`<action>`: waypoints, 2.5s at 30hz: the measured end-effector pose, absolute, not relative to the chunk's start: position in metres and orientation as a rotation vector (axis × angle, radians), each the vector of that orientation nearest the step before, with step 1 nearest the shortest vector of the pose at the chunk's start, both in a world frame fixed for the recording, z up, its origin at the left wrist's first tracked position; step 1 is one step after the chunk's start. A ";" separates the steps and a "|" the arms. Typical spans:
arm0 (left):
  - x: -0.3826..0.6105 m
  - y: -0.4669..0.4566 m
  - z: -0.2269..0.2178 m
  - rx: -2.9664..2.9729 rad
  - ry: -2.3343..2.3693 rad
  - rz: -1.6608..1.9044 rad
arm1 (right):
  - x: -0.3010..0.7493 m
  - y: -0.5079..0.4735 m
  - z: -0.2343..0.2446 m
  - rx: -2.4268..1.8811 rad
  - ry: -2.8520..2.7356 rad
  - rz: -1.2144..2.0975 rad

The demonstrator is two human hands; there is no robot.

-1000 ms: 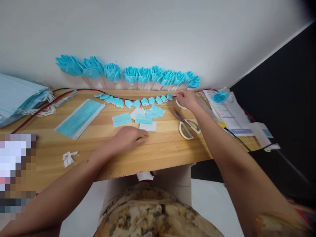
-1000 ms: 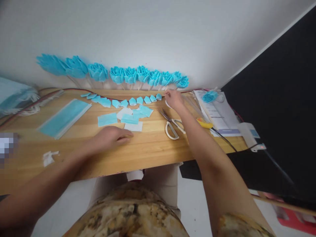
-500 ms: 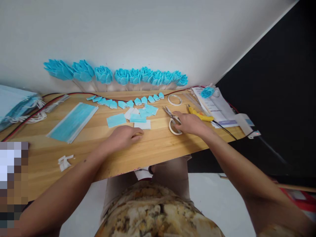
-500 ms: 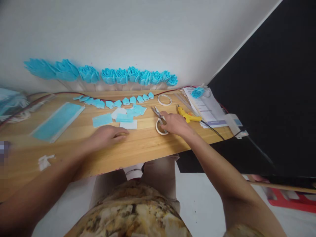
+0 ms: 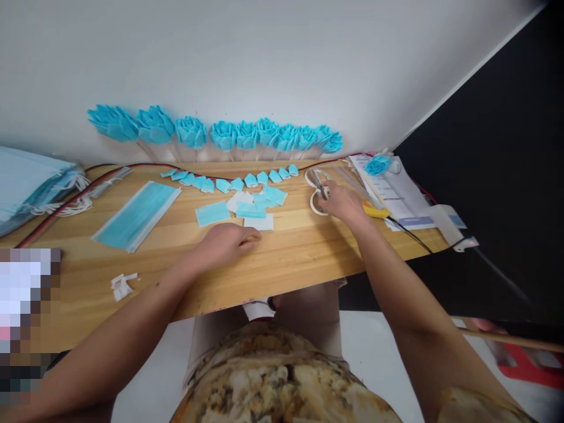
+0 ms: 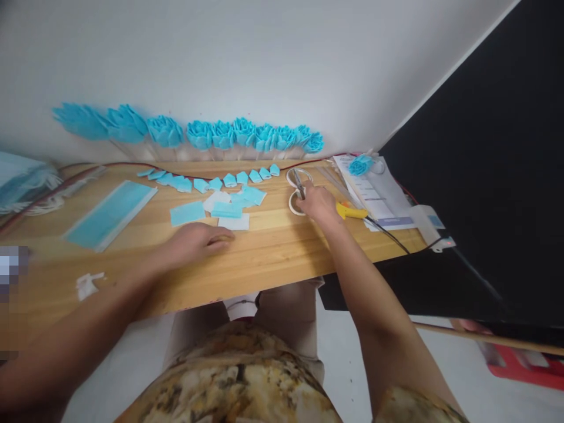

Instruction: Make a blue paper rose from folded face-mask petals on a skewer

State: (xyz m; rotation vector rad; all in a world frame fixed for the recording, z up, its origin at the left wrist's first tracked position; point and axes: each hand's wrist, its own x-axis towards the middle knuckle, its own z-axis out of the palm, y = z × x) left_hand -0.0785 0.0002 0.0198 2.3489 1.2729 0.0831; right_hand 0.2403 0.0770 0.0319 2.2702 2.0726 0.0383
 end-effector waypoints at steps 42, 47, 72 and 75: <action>-0.114 0.039 -0.015 2.648 1.498 0.575 | 0.156 0.097 0.003 0.957 3.230 -0.684; -0.114 0.037 -0.013 2.647 1.471 0.602 | 0.163 0.099 0.008 1.048 3.253 -0.689; -0.097 0.018 -0.002 2.639 1.197 0.412 | 0.153 0.098 0.000 0.876 3.309 -0.712; -0.098 0.017 0.001 2.585 1.103 0.455 | 0.155 0.099 -0.001 0.917 3.317 -0.708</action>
